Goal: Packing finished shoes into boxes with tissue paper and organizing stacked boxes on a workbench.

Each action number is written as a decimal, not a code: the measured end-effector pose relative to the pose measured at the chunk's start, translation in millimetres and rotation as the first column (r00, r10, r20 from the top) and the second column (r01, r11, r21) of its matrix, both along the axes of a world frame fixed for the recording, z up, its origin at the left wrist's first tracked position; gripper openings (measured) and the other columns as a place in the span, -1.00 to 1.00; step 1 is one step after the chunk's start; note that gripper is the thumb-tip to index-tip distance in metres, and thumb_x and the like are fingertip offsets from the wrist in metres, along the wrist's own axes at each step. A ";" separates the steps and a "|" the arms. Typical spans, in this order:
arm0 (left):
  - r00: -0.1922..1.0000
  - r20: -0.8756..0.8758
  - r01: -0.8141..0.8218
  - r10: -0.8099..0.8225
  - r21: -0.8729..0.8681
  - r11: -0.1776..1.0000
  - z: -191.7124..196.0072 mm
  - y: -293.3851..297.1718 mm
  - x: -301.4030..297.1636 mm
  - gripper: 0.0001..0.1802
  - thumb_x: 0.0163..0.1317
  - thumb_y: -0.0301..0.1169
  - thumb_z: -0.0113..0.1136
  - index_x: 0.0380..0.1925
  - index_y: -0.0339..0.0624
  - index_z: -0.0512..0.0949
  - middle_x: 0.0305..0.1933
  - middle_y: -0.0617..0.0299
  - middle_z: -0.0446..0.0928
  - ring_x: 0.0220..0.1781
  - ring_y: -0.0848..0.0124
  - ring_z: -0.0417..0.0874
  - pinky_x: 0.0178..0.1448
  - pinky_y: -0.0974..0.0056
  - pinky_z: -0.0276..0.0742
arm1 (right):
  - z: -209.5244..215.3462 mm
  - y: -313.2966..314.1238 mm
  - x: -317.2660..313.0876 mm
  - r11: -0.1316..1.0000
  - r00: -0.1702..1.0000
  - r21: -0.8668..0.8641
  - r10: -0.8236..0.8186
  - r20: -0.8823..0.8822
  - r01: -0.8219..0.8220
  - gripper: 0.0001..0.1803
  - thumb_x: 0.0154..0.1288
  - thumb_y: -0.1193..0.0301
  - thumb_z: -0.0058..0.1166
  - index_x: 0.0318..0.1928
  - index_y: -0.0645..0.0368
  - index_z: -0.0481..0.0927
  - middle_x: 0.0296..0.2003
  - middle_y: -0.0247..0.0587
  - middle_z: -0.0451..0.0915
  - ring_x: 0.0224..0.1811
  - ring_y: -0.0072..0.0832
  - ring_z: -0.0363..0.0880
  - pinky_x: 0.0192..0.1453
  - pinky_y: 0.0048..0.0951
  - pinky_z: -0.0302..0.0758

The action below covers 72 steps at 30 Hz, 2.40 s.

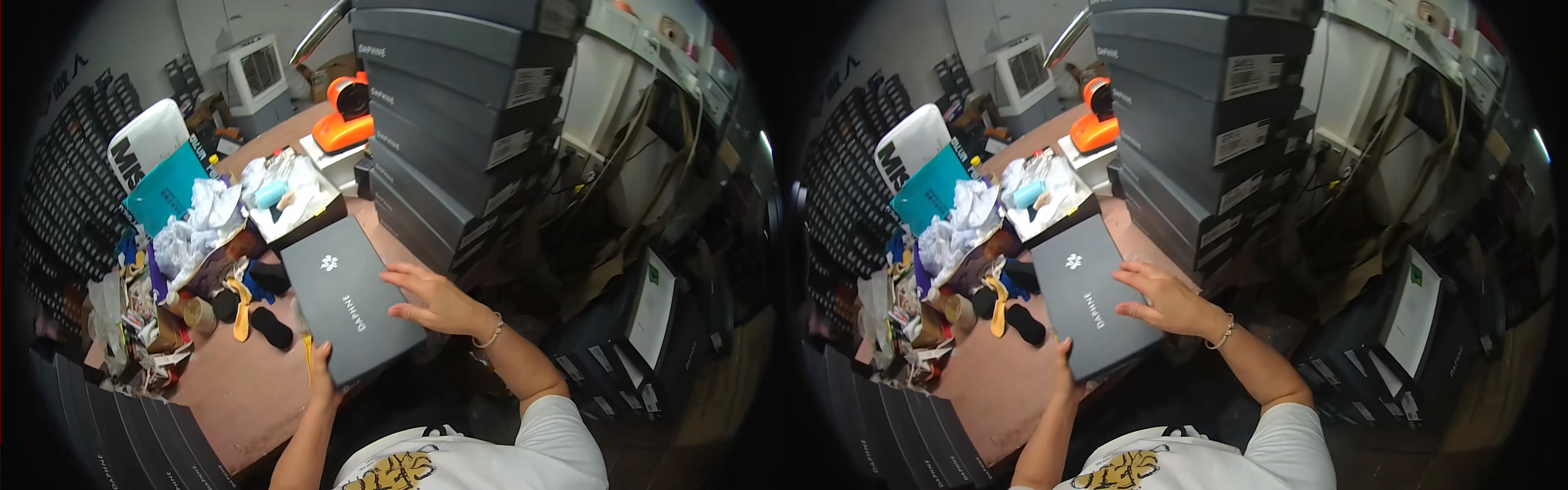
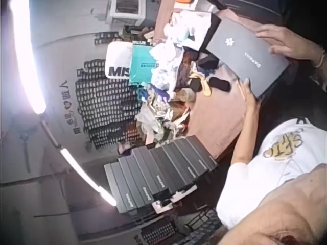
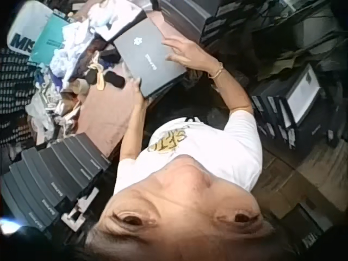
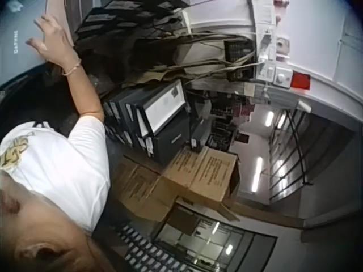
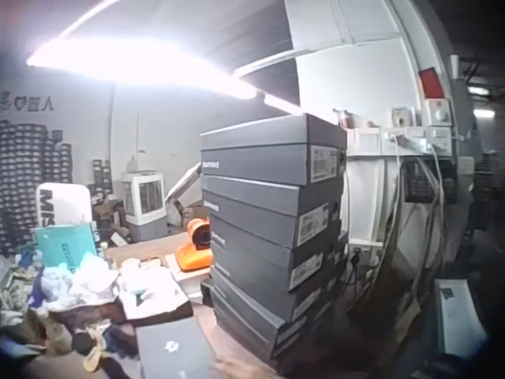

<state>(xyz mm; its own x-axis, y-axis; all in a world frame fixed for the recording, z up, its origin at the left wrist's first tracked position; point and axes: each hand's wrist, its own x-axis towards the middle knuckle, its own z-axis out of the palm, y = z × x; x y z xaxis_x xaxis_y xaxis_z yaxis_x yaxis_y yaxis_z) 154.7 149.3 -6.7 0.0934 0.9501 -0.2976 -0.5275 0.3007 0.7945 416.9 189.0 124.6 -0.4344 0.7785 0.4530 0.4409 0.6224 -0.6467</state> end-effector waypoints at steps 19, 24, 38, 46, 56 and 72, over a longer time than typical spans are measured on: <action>-0.319 -0.854 0.626 0.411 0.136 0.768 -89.8 162.4 -25.9 -0.76 0.21 -0.35 0.09 -0.12 -0.03 0.56 -0.24 0.15 0.56 -0.10 0.21 0.56 0.29 -0.14 0.13 | 326.5 29.3 126.8 0.572 0.587 0.815 -0.692 0.421 0.090 0.23 -0.20 0.27 0.52 0.45 -0.22 -0.04 0.37 0.19 -0.01 0.44 0.05 0.02 0.50 -0.09 0.11; -0.586 -0.692 0.638 0.422 -0.073 0.767 -72.7 177.9 -79.7 -0.81 0.19 -0.43 0.00 -0.31 -0.09 0.62 -0.27 0.18 0.60 -0.09 0.25 0.60 0.43 -0.25 -0.07 | 309.1 43.4 135.9 0.382 0.533 0.924 -0.780 0.328 -0.008 0.01 -0.20 0.27 0.50 0.33 -0.16 0.22 0.21 0.17 0.23 0.29 0.04 0.24 0.38 -0.06 0.26; 0.737 -0.634 0.384 0.237 0.680 0.625 183.3 126.5 38.8 -0.14 0.24 0.06 0.17 0.40 -0.11 0.10 0.38 -0.04 0.20 0.41 0.14 0.22 0.38 -0.01 0.16 | 314.2 7.4 60.2 0.229 0.589 0.939 -0.734 0.339 -0.255 -0.09 -0.16 0.25 0.45 0.23 -0.01 0.24 0.16 0.13 0.26 0.24 -0.02 0.29 0.25 0.07 0.30; 0.550 -0.109 0.486 -0.828 0.848 0.212 275.3 134.4 13.7 -0.21 0.24 0.30 -0.06 0.17 -0.16 0.34 -0.07 0.19 0.50 0.06 0.33 0.48 0.13 0.20 0.48 | 227.3 -74.5 -46.3 0.020 0.722 0.941 -0.637 0.272 -0.338 -0.62 0.10 0.21 0.16 -0.04 -0.03 0.57 -0.01 -0.32 0.48 0.25 -0.32 0.31 0.26 -0.19 0.31; 0.939 -0.249 0.266 -0.237 0.090 0.960 77.3 116.9 38.4 -0.44 0.24 -0.06 0.10 0.16 -0.10 0.33 0.02 0.07 0.47 0.04 0.25 0.52 0.13 0.13 0.45 | -38.2 -30.8 -36.2 0.642 0.882 0.766 -0.343 0.324 -0.032 -0.63 0.21 0.31 -0.01 0.06 -0.12 0.46 0.12 -0.17 0.35 0.29 -0.25 0.26 0.47 -0.05 0.00; 0.571 -0.774 0.211 0.274 0.461 0.862 14.9 157.3 59.7 -0.26 0.35 -0.20 0.11 0.38 -0.29 0.04 0.36 -0.20 0.20 0.38 0.09 0.26 0.39 0.16 0.17 | -204.0 -131.5 -30.7 0.936 0.965 -0.255 -0.260 -0.041 0.241 -0.38 0.20 0.41 0.15 0.27 0.15 0.27 0.10 0.02 0.38 0.11 -0.07 0.44 0.17 -0.19 0.43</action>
<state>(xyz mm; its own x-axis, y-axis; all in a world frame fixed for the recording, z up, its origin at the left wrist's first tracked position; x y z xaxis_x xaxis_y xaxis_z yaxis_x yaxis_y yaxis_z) 214.4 306.6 8.2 0.0181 0.9715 0.2364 0.3921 -0.2244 0.8922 386.2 57.5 -79.3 -0.1841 0.9487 0.2569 0.5081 0.3156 -0.8014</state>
